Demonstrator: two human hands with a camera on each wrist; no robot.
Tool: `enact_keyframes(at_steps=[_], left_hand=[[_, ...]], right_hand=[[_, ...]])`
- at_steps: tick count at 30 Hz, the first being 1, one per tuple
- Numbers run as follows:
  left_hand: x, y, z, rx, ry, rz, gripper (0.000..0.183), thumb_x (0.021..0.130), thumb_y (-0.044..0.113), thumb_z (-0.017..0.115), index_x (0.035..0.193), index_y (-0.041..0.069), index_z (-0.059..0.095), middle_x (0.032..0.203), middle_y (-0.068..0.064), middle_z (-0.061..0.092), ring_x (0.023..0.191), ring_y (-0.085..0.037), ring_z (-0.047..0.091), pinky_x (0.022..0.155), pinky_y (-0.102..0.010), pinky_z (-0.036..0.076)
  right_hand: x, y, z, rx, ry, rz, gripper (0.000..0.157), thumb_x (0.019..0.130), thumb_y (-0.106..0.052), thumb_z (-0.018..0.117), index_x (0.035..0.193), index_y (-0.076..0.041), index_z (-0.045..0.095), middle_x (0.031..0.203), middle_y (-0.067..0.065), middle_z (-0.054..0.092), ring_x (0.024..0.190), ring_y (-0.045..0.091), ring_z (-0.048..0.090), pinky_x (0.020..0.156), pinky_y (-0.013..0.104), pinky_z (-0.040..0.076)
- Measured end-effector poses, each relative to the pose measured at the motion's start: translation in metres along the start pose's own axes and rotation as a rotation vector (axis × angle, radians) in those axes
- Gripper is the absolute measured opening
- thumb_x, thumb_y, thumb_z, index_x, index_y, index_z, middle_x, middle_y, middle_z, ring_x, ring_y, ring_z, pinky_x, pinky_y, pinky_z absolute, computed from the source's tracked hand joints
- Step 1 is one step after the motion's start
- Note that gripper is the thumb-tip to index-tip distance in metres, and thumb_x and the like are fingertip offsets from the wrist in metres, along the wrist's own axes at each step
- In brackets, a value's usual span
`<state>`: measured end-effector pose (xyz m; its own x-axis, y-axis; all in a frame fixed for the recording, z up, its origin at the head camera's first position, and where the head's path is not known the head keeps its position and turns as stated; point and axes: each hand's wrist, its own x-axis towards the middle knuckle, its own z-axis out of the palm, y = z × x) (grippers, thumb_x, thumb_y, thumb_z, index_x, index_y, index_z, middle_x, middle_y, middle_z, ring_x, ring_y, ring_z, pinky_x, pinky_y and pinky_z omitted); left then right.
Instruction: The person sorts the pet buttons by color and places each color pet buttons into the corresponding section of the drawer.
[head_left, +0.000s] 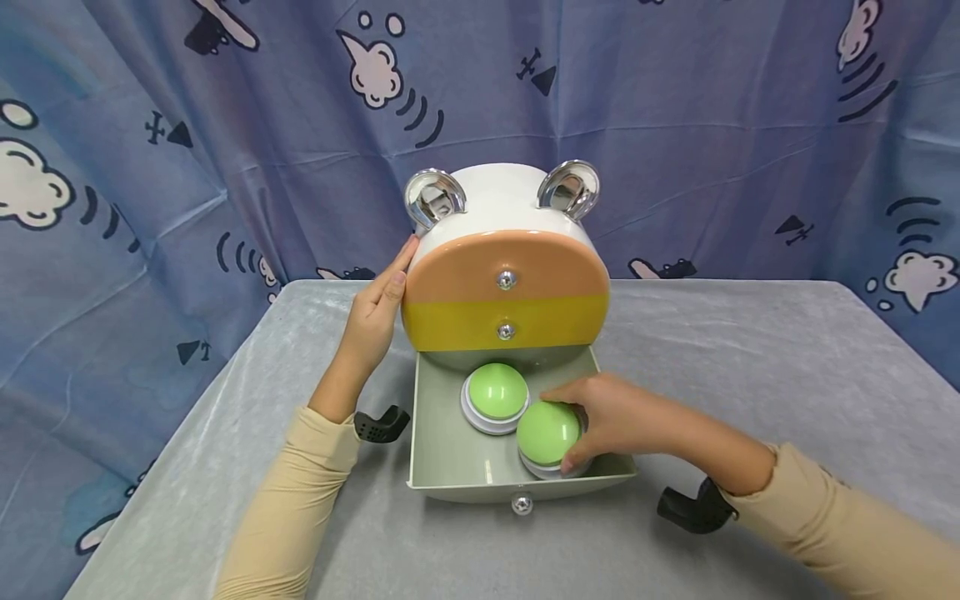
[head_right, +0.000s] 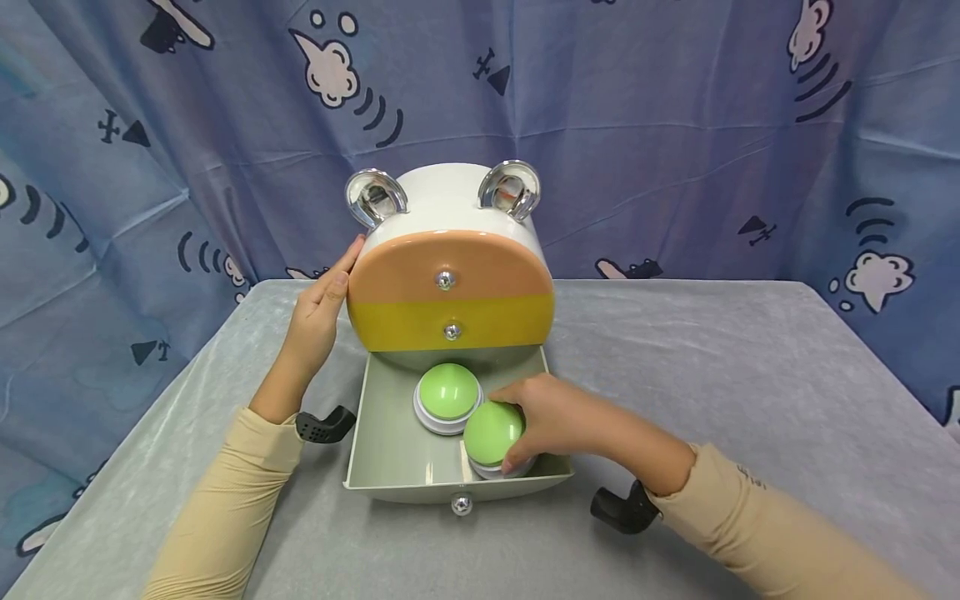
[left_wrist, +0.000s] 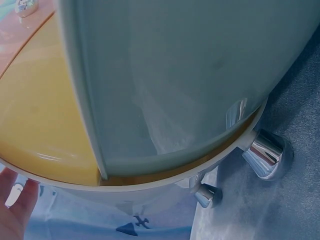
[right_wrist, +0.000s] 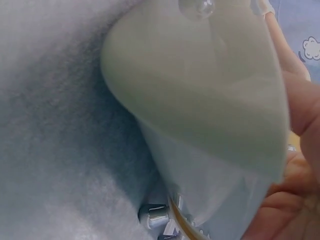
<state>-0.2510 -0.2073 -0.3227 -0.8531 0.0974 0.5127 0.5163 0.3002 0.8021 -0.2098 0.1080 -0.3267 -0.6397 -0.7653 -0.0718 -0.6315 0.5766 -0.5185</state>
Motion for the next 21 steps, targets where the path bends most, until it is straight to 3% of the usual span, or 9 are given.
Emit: enact_keyframes(at_steps=[5,11,14,16,18,21], left_hand=[[0.0,0.0,-0.001,0.005,-0.001,-0.001,0.044,0.11,0.023,0.034,0.152,0.015,0.04,0.16,0.004,0.036,0.149,-0.005,0.03,0.124,-0.026,0.024],[0.0,0.0,-0.001,0.005,-0.004,-0.005,0.044,0.11,0.023,0.034,0.153,0.015,0.04,0.16,0.005,0.036,0.149,-0.004,0.03,0.124,-0.026,0.024],[0.0,-0.001,-0.001,0.005,-0.003,-0.001,0.044,0.11,0.024,0.034,0.153,0.015,0.04,0.16,0.005,0.036,0.149,-0.003,0.03,0.124,-0.025,0.024],[0.0,-0.001,-0.001,0.006,-0.001,0.0,0.044,0.11,0.024,0.034,0.152,0.015,0.04,0.16,0.005,0.036,0.148,-0.003,0.03,0.124,-0.025,0.025],[0.0,-0.001,-0.001,0.007,-0.001,0.0,0.044,0.11,0.024,0.034,0.152,0.015,0.04,0.16,0.005,0.036,0.148,-0.002,0.03,0.124,-0.024,0.025],[0.0,-0.001,0.0,0.008,-0.001,0.001,0.044,0.11,0.024,0.034,0.152,0.015,0.04,0.16,0.005,0.037,0.148,-0.003,0.03,0.124,-0.025,0.025]], right_hand=[[0.0,-0.001,0.002,-0.012,0.014,0.02,0.084,0.063,-0.033,0.094,0.132,0.003,0.062,0.123,0.011,0.07,0.099,0.012,0.064,0.086,0.03,0.055],[-0.008,-0.002,0.001,0.037,0.069,0.059,0.082,0.065,-0.032,0.092,0.134,0.001,0.061,0.131,0.016,0.066,0.113,0.033,0.068,0.095,0.047,0.056],[-0.016,-0.006,0.001,0.198,0.14,0.093,0.071,0.072,-0.029,0.089,0.132,0.0,0.063,0.132,0.018,0.065,0.115,0.039,0.066,0.095,0.045,0.056],[-0.022,-0.01,0.001,0.361,0.187,0.122,0.062,0.077,-0.026,0.086,0.129,0.0,0.065,0.13,0.019,0.066,0.117,0.038,0.066,0.094,0.039,0.058],[-0.03,-0.015,0.003,0.532,0.217,0.132,0.054,0.081,-0.023,0.083,0.126,0.001,0.066,0.126,0.019,0.068,0.114,0.03,0.069,0.09,0.032,0.059],[-0.041,-0.022,0.011,0.741,0.199,0.139,0.047,0.085,-0.019,0.079,0.124,0.003,0.067,0.12,0.017,0.071,0.107,0.018,0.072,0.085,0.025,0.06]])
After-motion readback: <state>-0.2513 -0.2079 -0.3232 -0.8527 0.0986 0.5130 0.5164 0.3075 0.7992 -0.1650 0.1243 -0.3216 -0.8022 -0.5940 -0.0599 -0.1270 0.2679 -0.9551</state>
